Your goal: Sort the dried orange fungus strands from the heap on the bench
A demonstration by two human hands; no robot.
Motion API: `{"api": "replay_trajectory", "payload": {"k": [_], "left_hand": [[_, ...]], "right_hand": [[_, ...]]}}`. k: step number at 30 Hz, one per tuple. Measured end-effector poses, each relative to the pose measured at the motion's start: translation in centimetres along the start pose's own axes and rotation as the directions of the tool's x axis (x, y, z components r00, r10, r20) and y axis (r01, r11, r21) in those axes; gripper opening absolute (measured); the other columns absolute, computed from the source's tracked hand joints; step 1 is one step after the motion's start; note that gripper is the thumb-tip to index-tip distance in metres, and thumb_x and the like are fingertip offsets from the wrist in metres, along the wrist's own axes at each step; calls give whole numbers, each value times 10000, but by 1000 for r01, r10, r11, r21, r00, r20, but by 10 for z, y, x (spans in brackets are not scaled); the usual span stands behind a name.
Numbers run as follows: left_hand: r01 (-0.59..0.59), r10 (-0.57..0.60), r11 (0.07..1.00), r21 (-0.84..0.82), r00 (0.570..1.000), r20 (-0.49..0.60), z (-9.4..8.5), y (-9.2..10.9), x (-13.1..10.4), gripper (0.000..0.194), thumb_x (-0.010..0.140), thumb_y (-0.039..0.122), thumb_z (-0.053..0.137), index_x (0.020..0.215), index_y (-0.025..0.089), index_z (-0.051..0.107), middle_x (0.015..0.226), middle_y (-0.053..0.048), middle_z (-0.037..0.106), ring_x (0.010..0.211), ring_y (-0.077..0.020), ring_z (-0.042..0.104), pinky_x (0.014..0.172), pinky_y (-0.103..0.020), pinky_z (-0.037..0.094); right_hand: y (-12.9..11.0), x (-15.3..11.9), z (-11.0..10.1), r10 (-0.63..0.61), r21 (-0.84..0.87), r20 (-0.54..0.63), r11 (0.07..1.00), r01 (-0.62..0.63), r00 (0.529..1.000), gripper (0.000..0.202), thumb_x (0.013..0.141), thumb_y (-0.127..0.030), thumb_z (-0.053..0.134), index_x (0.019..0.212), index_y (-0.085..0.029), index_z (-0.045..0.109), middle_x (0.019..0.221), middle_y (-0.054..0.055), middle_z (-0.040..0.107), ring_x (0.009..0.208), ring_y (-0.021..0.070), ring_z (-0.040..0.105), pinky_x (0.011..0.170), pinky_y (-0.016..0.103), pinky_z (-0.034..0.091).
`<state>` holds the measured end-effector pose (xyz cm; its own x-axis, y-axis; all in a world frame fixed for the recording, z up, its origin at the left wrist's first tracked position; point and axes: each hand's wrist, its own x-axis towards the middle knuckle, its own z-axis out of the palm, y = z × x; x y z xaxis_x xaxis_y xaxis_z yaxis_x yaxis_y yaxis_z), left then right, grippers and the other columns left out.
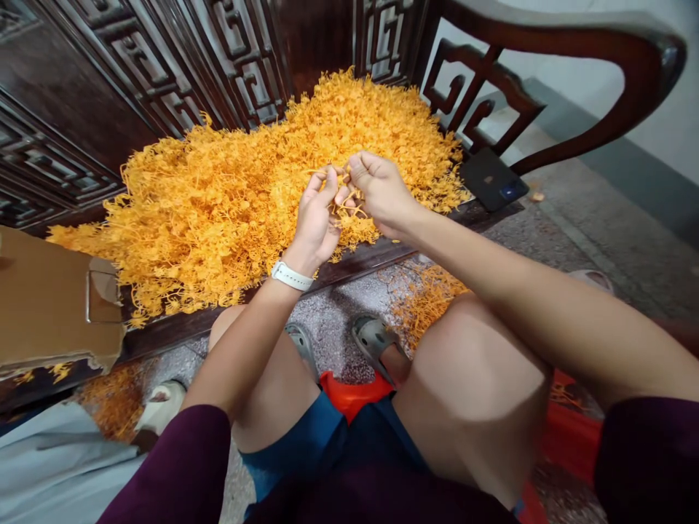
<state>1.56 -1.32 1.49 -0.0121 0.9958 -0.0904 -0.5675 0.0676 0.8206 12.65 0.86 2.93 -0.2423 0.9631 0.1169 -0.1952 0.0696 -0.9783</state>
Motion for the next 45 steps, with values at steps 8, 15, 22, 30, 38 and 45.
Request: {"api": "replay_trajectory", "payload": {"k": [8,15,22,30,38,45], "left_hand": [[190,-185,979,-78,980,71,1,24,-6,109,1043,272,598,1143,256,640,577,85,394,418,-49,452,454,-158,385],[325,-300,941,-92,930,212,-2,44,-21,112,1058,326,570,1041,239,638,527,96,278,340,-45,335,383,-166,313],[87,-73,985,-148,992,99,-22,43,-10,211,1067,431,528,1021,259,640,524,67,292,371,-76,372,382,-182,340],[-88,70,978,-188,992,-104,-54,64,30,345,1060,275,496,1369,254,649,1063,-40,763,854,-129,726,799,-255,602],[-191,189,966,-174,982,-28,-60,63,26,152,924,231,714,1065,284,737,1204,-25,773,954,-136,737,874,-252,592],[-300,296,949,-100,954,-54,-40,43,25,212,814,109,789,920,240,661,1145,-23,766,1017,-108,718,938,-256,525]], "right_hand": [[-13,-4,-2,139,140,208,976,-170,968,291,1034,-427,567,863,-247,414,593,-63,485,426,77,357,387,182,222],[-40,-10,-23,216,77,486,955,-288,847,236,1041,-313,520,850,-236,404,514,-121,350,367,36,154,370,146,153],[-60,-25,-6,-76,276,842,912,-305,533,329,954,-407,691,775,-201,508,511,-106,436,328,7,218,357,127,257],[-92,-25,17,-3,168,711,972,-166,703,316,992,-486,635,903,-183,652,776,16,657,595,83,591,553,166,524],[-11,39,-27,486,376,-181,838,-396,855,401,1023,-485,409,1223,-177,569,1304,152,627,1094,218,699,871,356,634],[-5,27,-1,318,264,-49,918,-295,947,582,932,-759,454,1107,-217,573,1114,121,696,943,226,654,817,386,604]]}}
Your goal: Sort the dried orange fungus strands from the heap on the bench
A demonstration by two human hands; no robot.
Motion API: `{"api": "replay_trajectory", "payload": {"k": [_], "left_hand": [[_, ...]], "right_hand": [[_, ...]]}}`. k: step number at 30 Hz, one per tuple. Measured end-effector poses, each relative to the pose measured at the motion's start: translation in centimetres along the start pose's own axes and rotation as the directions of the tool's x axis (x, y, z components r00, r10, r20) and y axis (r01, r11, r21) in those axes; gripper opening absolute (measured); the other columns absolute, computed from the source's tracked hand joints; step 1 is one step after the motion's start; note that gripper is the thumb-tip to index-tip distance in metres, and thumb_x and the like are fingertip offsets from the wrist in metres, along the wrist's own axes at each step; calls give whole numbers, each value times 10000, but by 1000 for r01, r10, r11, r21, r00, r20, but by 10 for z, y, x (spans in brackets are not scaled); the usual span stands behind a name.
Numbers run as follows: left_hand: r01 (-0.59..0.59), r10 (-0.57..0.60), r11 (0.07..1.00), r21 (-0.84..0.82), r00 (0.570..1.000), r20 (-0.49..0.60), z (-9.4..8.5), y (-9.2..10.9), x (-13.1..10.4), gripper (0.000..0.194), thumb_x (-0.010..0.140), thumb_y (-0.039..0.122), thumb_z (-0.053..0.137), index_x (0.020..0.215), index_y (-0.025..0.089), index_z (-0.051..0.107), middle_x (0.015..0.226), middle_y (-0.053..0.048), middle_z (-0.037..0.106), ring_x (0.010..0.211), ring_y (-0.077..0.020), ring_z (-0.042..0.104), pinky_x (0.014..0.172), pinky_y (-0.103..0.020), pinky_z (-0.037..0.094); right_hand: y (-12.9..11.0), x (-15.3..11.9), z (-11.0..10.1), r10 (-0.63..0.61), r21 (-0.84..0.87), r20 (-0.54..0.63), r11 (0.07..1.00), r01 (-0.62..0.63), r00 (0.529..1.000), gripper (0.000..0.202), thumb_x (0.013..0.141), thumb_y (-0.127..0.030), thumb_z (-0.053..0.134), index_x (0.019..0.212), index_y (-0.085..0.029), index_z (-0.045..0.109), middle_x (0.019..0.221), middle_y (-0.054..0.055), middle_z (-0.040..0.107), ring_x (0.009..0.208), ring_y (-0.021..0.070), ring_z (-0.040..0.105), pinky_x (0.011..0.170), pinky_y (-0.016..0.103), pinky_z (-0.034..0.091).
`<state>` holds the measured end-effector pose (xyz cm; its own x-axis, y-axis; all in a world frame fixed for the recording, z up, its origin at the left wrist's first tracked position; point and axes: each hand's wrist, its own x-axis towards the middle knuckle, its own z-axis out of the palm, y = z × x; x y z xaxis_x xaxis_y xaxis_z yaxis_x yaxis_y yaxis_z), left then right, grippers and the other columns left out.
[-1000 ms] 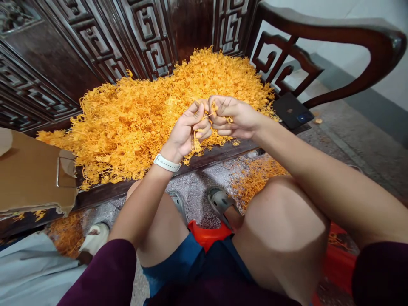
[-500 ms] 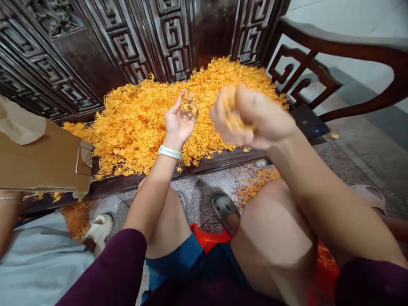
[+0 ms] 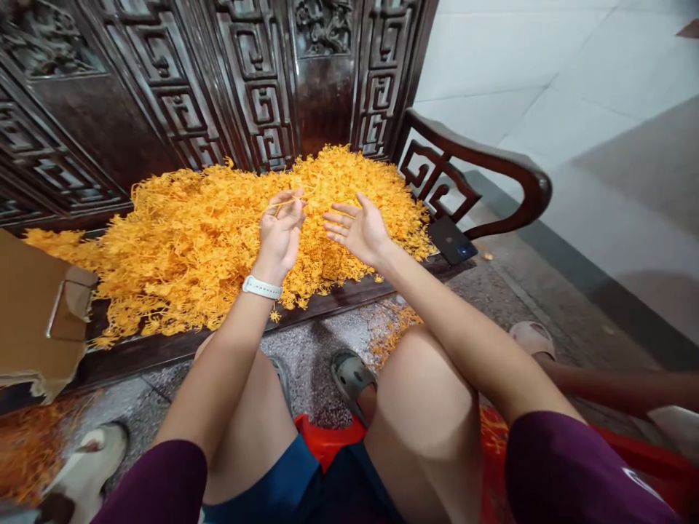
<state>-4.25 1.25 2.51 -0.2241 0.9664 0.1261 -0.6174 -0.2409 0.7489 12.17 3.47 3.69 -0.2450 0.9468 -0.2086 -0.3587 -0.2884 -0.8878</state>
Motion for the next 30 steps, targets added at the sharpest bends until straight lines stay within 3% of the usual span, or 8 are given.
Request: {"api": "replay_trajectory", "payload": {"k": [9,13,16,19,23,25,28,30], "left_hand": [[-93,97,955,281,995,1,21,-39,-33,231,799,217,861,906,202,657,1142,-76,718,1053,-155,667,1010,-332,498],[-97,86,905,415,995,44,31,-55,-61,366,891,333,788,1205,252,618,1287,-88,625,940,-146,644,926,-336,525],[-236,113,789,568,963,243,37,-57,-89,603,929,339,733,1461,302,452,1390,-122,549,942,-168,641,903,-367,537],[-553,146,601,577,785,601,43,-54,-118,487,963,216,631,1431,246,500,1292,-137,626,960,-205,652,918,-400,533],[-919,156,353,178,245,957,52,-48,-153,125,946,151,566,958,211,675,912,-78,719,767,-198,629,667,-352,496],[-946,194,323,6,73,978,55,-39,-168,136,939,192,592,834,220,674,798,-46,695,624,-162,548,546,-333,417],[-935,309,345,-84,29,951,55,-15,-175,134,925,203,625,824,253,697,788,-32,690,624,-154,552,537,-319,419],[-935,368,354,15,154,917,52,3,-166,112,900,184,657,878,281,709,862,-39,710,730,-176,621,637,-333,491]], "right_hand": [[-2,-6,21,-190,-167,36,967,194,981,724,799,-901,540,1209,-305,555,845,52,603,806,229,611,582,323,480],[-11,3,6,-307,-139,-59,945,297,950,707,808,-915,514,1170,-310,557,778,31,547,733,211,574,547,307,443],[-26,-4,-1,-400,-113,-77,914,391,913,625,860,-875,499,1090,-299,574,747,6,513,659,166,518,531,277,418],[-46,-20,-3,-463,-112,-47,883,456,885,533,918,-802,504,967,-276,573,691,-25,434,568,127,394,499,249,372],[-68,-44,-4,-419,-134,87,894,427,904,504,937,-779,475,900,-277,509,646,-50,321,522,128,272,446,238,300],[-74,-54,-5,-377,-176,138,901,397,916,543,934,-814,417,906,-279,498,656,-47,323,527,130,293,451,243,302],[-81,-66,-6,-319,-210,184,911,354,930,591,929,-847,354,924,-275,499,684,-43,336,539,125,315,470,247,324],[-83,-72,-4,-301,-203,211,917,343,930,600,922,-851,359,924,-268,499,701,-38,368,543,120,328,465,243,332]]}}
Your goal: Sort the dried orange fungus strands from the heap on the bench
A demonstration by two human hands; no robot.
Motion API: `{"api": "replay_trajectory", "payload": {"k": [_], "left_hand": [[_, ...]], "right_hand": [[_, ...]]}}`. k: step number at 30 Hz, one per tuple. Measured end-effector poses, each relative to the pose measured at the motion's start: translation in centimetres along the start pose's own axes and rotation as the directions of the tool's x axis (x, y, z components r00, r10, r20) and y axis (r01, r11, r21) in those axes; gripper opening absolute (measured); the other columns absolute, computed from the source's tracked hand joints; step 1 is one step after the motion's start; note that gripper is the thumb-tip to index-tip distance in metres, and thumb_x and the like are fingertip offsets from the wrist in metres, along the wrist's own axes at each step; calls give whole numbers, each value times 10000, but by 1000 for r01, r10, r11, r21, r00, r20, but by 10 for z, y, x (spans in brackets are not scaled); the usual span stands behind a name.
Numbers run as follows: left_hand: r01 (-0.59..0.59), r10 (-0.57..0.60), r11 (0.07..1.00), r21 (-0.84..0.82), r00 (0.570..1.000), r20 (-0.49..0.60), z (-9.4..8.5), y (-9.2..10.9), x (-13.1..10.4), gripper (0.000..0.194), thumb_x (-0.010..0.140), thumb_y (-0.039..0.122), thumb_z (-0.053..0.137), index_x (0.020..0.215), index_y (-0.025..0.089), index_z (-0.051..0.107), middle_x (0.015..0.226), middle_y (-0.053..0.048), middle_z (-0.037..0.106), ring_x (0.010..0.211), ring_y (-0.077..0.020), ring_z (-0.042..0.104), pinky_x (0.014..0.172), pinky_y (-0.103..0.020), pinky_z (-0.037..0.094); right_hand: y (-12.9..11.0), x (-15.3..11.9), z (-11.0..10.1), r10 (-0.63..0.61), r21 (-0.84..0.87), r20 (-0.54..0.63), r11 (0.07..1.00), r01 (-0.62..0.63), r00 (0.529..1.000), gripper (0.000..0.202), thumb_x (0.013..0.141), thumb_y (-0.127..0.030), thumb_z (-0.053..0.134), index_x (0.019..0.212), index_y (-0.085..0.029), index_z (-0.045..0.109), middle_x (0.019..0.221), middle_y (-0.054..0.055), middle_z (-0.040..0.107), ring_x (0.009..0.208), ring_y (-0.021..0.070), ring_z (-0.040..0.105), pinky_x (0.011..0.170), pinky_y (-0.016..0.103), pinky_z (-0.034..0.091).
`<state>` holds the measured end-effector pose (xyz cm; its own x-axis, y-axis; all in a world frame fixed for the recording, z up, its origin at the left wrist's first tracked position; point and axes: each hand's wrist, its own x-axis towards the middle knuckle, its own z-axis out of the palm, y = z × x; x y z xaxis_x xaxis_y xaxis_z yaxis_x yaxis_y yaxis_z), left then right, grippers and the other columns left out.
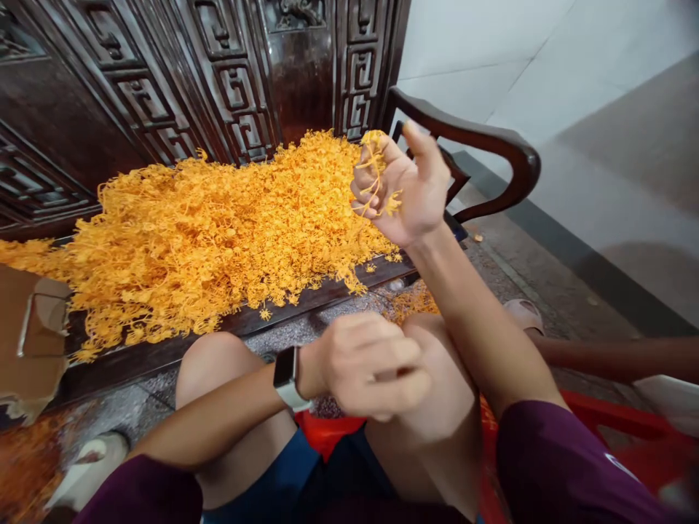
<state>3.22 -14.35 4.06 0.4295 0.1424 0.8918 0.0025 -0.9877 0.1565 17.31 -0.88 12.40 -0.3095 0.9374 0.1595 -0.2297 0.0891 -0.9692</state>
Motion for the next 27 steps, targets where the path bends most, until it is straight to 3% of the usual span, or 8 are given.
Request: {"api": "replay_trajectory", "payload": {"k": [2,3,5,7,13,17,23,27], "left_hand": [[250,-245,968,7,955,-170,-17,-13,5,139,889,181,684,964,295,710,960,-52,713,880,-207,661,789,-374,534],[397,-391,917,-35,881,-267,-23,-22,8,149,896,201,696,1013,292,706,1009,-61,704,948,-219,661,859,-394,535],[594,-616,780,-198,670,-414,-29,-43,11,180,919,284,717,1097,277,687,1088,-74,671,1033,-225,644,936,-400,524],[642,-736,671,-372,515,-440,-28,-63,12,240,929,374,735,1131,265,665,1100,-71,644,1034,-207,637,926,-361,527],[588,-902,432,-684,267,-340,-20,-84,8,315,860,396,837,1074,269,644,935,-18,631,889,-148,640,769,-255,532],[569,-927,370,-734,183,-326,-21,-83,8,295,856,365,847,1041,260,643,883,-4,615,850,-130,650,688,-219,512],[581,-896,419,-698,142,-420,-24,-88,8,263,880,319,816,907,242,566,879,11,614,811,-104,645,674,-199,521],[531,-894,421,-736,106,-435,-27,-92,7,269,900,324,795,914,236,541,892,10,635,827,-95,656,723,-200,527]], "right_hand": [[-1,-4,4,-10,20,35,1000,9,999,575,922,-827,406,911,-259,499,713,-30,408,543,115,345,450,236,335],[0,-5,7,-19,30,45,999,18,999,532,931,-785,454,903,-255,497,713,-30,416,535,109,344,438,229,322],[6,-7,15,-44,20,49,999,43,998,409,941,-646,586,876,-254,489,692,-39,415,503,94,323,412,220,277],[16,-7,24,-71,-39,43,997,72,997,336,942,-528,674,861,-257,492,669,-49,413,482,83,316,403,214,252],[41,-3,38,88,23,243,995,-96,966,364,979,-622,615,971,-269,524,639,-34,411,586,140,499,429,219,339],[46,-1,36,92,-7,163,996,-92,982,381,984,-642,588,963,-265,536,671,-15,440,692,171,562,473,224,387],[46,-6,44,-165,-146,-1,976,163,986,361,1006,-585,582,914,-237,558,864,3,492,820,141,546,624,216,473],[49,-11,55,-140,-100,-16,985,138,990,342,975,-596,621,1100,-282,567,958,15,562,885,171,583,673,254,513]]}}
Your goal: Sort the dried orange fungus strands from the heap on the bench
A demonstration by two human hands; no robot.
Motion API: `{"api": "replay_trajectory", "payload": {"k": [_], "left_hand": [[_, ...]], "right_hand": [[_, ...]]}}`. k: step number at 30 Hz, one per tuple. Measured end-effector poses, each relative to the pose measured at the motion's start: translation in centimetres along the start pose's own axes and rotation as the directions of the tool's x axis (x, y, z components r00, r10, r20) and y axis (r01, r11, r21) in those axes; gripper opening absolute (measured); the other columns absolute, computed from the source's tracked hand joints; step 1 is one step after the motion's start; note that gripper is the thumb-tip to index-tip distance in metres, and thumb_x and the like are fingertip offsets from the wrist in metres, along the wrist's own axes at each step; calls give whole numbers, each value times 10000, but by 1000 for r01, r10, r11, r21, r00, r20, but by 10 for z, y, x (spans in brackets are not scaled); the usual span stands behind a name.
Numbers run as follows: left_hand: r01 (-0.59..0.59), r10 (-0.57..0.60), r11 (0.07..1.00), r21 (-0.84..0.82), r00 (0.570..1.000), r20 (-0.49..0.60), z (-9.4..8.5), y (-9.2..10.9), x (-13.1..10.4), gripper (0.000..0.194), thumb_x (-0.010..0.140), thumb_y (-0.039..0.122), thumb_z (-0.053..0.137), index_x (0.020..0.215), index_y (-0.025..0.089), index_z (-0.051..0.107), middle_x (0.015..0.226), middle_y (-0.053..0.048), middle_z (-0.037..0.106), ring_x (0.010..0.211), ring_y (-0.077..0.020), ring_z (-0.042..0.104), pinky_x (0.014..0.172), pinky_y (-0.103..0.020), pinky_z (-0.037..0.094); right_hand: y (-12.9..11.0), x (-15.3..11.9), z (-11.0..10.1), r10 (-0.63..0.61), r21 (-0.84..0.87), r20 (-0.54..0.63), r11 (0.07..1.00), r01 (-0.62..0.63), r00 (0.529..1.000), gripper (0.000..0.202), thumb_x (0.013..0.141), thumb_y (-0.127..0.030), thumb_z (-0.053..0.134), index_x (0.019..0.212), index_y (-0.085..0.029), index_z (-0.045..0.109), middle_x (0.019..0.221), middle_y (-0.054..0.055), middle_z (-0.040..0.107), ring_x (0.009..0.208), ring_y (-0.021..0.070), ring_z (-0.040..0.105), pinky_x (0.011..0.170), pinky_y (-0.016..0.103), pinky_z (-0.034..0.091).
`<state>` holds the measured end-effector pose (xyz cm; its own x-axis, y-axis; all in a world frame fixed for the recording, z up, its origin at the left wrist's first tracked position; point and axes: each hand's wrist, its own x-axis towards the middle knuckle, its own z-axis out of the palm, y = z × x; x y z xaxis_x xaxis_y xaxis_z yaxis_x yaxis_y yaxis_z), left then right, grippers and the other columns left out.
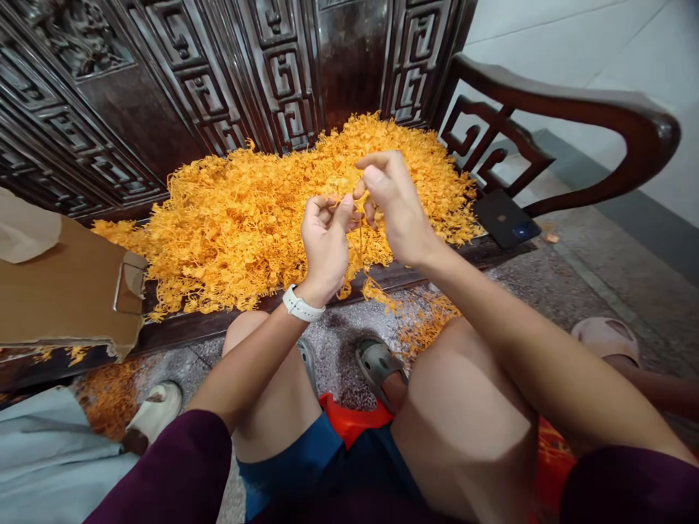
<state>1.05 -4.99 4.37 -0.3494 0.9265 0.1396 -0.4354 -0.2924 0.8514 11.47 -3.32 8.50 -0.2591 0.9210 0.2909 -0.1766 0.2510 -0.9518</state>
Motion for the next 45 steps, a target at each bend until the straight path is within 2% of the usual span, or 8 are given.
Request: {"api": "replay_trajectory", "payload": {"k": [7,13,18,24,29,34,38,45], "left_hand": [[93,-89,994,-52,993,80,4,1,-5,193,932,265,758,978,234,574,868,26,644,779,-82,637,724,-202,495],[136,-103,985,-108,958,268,3,0,-9,223,909,355,777,873,209,612,779,26,593,668,-77,540,641,-209,460],[156,-151,988,13,922,357,-3,2,-7,231,889,358,776,807,197,632,684,25,531,603,-87,474,585,-232,407],[314,-235,939,-144,886,400,-2,8,-10,274,901,361,752,749,180,613,729,11,514,608,-79,463,572,-212,429],[347,-286,932,-99,878,385,-7,11,-13,333,898,331,764,672,162,588,649,28,433,531,-68,404,495,-193,409],[466,-371,878,-110,808,457,-21,18,-7,329,931,260,659,634,165,553,596,21,402,496,-89,399,492,-214,453],[583,-483,806,-100,746,459,-28,22,-7,431,1014,274,484,592,188,473,508,34,292,434,-105,361,499,-237,471],[624,-480,747,-229,744,465,-23,23,-17,497,1091,280,323,610,190,407,485,56,257,404,-92,233,499,-244,444]], "right_hand": [[12,4,5,218,56,155,972,-229,963,480,946,-729,554,1122,-283,576,866,44,614,759,193,591,550,276,460],[19,11,-4,8,2,14,1000,-8,1000,465,951,-724,556,888,-265,516,624,-31,476,531,139,474,417,251,341],[16,5,-8,-61,-110,38,992,65,997,473,944,-686,613,832,-254,455,564,-76,477,407,93,481,356,219,354],[15,3,-9,113,1,65,994,-113,991,492,948,-714,577,845,-255,434,569,-82,506,395,94,564,350,196,421],[17,1,-11,216,27,202,974,-226,955,496,945,-710,591,868,-230,491,618,-43,604,435,94,601,388,183,456],[21,1,-8,268,127,300,940,-316,916,459,947,-663,633,901,-220,522,638,-40,638,423,73,540,390,174,419],[22,-2,-5,262,201,289,924,-325,921,488,917,-653,683,818,-218,486,511,-100,502,351,43,345,326,160,265],[5,-9,-15,286,366,315,843,-394,905,537,969,-634,623,741,-238,341,488,-134,254,388,43,152,347,157,158]]}}
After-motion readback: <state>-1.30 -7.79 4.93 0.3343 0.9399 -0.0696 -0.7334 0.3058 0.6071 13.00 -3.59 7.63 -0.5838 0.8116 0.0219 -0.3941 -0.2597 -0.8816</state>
